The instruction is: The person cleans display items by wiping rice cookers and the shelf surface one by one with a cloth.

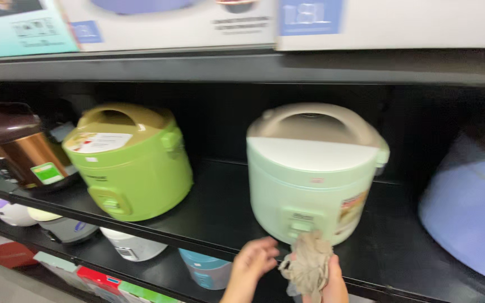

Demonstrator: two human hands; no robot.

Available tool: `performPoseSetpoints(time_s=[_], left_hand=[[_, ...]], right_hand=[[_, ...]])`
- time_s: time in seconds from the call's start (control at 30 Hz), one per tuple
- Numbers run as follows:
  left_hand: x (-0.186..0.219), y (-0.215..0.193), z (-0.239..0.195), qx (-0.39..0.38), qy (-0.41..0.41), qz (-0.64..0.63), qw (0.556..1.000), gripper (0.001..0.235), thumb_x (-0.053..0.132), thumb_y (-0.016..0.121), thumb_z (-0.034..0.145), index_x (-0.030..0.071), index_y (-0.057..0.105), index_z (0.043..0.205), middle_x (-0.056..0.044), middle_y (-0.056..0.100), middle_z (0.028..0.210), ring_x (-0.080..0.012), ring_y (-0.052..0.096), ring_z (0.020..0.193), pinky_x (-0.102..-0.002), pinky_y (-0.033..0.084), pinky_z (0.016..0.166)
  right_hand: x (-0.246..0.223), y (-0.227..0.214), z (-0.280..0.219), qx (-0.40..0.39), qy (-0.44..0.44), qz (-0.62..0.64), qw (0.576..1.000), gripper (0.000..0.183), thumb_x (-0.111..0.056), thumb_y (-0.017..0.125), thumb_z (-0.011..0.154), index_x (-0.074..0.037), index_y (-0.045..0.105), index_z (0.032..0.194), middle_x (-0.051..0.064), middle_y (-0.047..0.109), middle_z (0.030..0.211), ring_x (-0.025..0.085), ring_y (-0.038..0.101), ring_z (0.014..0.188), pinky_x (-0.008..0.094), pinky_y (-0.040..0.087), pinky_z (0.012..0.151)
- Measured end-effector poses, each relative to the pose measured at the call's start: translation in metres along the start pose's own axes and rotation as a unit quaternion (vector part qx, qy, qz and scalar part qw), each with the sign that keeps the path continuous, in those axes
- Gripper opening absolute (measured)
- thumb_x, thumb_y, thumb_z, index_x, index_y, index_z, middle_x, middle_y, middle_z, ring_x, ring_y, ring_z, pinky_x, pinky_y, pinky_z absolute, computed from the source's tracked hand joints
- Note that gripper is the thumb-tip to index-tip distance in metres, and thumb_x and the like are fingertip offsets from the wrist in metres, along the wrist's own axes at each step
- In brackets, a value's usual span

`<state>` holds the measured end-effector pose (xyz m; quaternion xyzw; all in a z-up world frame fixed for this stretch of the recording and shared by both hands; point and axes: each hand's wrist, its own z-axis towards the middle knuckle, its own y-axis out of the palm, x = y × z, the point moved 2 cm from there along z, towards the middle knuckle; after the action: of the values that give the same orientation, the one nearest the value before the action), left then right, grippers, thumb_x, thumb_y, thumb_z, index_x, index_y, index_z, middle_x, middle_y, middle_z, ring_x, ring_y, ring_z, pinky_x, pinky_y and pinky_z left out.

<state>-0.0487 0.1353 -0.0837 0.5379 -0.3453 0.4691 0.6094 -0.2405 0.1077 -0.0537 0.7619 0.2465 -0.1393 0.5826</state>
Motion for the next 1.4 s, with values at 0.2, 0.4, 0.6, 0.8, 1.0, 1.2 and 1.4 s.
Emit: performPoseSetpoints(time_s=[0.2, 0.4, 0.6, 0.8, 1.0, 1.2, 1.4], left_hand=[[0.031, -0.103, -0.053, -0.139, -0.077, 0.007, 0.987, 0.056, 0.018, 0.063, 0.101, 0.007, 0.043, 0.152, -0.009, 0.064, 0.130, -0.0211, 0.066, 0.111, -0.046, 0.059, 0.090], [0.060, -0.271, -0.093, -0.044, -0.125, -0.040, 0.990, 0.052, 0.018, 0.052, 0.108, 0.009, 0.038, 0.158, -0.010, 0.064, 0.138, -0.0234, 0.068, 0.121, -0.043, 0.059, 0.100], [0.058, -0.397, -0.114, -0.024, -0.031, -0.299, 0.953, 0.057, 0.006, 0.041, 0.109, -0.001, 0.027, 0.163, -0.014, 0.045, 0.163, -0.0227, 0.047, 0.148, -0.034, 0.038, 0.123], [0.083, -0.434, -0.123, -0.037, -0.023, -0.191, 0.981, 0.068, 0.014, 0.043, 0.108, 0.014, 0.004, 0.163, -0.014, 0.032, 0.168, -0.0244, 0.035, 0.153, -0.031, 0.027, 0.122], [0.122, -0.427, -0.088, -0.086, 0.004, -0.030, 0.996, 0.080, 0.004, 0.057, 0.099, 0.019, 0.012, 0.163, -0.008, 0.034, 0.166, -0.0210, 0.047, 0.136, -0.036, 0.034, 0.119], [0.194, -0.482, -0.009, 0.099, 0.060, 0.150, 0.982, 0.051, 0.001, 0.062, 0.095, 0.008, 0.052, 0.145, -0.014, 0.060, 0.147, -0.0245, 0.062, 0.131, -0.035, 0.047, 0.108], [0.307, -0.489, 0.044, 0.119, 0.180, 0.173, 0.961, 0.058, 0.002, 0.058, 0.095, 0.010, 0.041, 0.150, -0.014, 0.053, 0.145, -0.0220, 0.054, 0.133, -0.033, 0.053, 0.100]], right_hand=[[0.127, 0.068, -0.023, -0.141, 0.114, -0.041, 0.983, 0.064, -0.042, 0.023, 0.104, -0.002, 0.041, 0.151, 0.018, 0.059, 0.142, 0.033, 0.061, 0.122, 0.048, 0.046, 0.104], [0.304, 0.111, -0.046, -0.286, -0.122, -0.177, 0.934, 0.054, -0.028, 0.031, 0.106, 0.007, 0.048, 0.144, 0.025, 0.059, 0.147, 0.035, 0.060, 0.134, 0.045, 0.045, 0.111], [0.442, 0.160, -0.057, -0.365, -0.518, -0.510, 0.581, 0.047, -0.020, 0.045, 0.098, 0.003, 0.062, 0.136, 0.021, 0.059, 0.145, 0.039, 0.053, 0.138, 0.044, 0.037, 0.114], [0.500, 0.162, -0.041, -0.286, -0.375, -0.503, 0.724, 0.038, -0.008, 0.057, 0.090, 0.000, 0.067, 0.126, 0.017, 0.070, 0.132, 0.030, 0.069, 0.124, 0.036, 0.052, 0.102], [0.485, 0.190, 0.005, -0.141, -0.252, -0.229, 0.930, 0.037, -0.018, 0.048, 0.108, 0.009, 0.064, 0.129, 0.022, 0.074, 0.111, 0.018, 0.068, 0.087, 0.028, 0.052, 0.074], [0.341, 0.354, -0.022, -0.120, -0.436, -0.202, 0.869, 0.044, -0.020, 0.035, 0.117, 0.001, 0.055, 0.151, 0.016, 0.067, 0.123, 0.007, 0.055, 0.073, 0.017, 0.043, 0.063], [0.298, 0.433, 0.000, -0.093, -0.508, -0.402, 0.756, 0.044, -0.015, 0.039, 0.108, 0.002, 0.053, 0.145, 0.015, 0.044, 0.161, 0.021, 0.057, 0.086, 0.034, 0.049, 0.076]])
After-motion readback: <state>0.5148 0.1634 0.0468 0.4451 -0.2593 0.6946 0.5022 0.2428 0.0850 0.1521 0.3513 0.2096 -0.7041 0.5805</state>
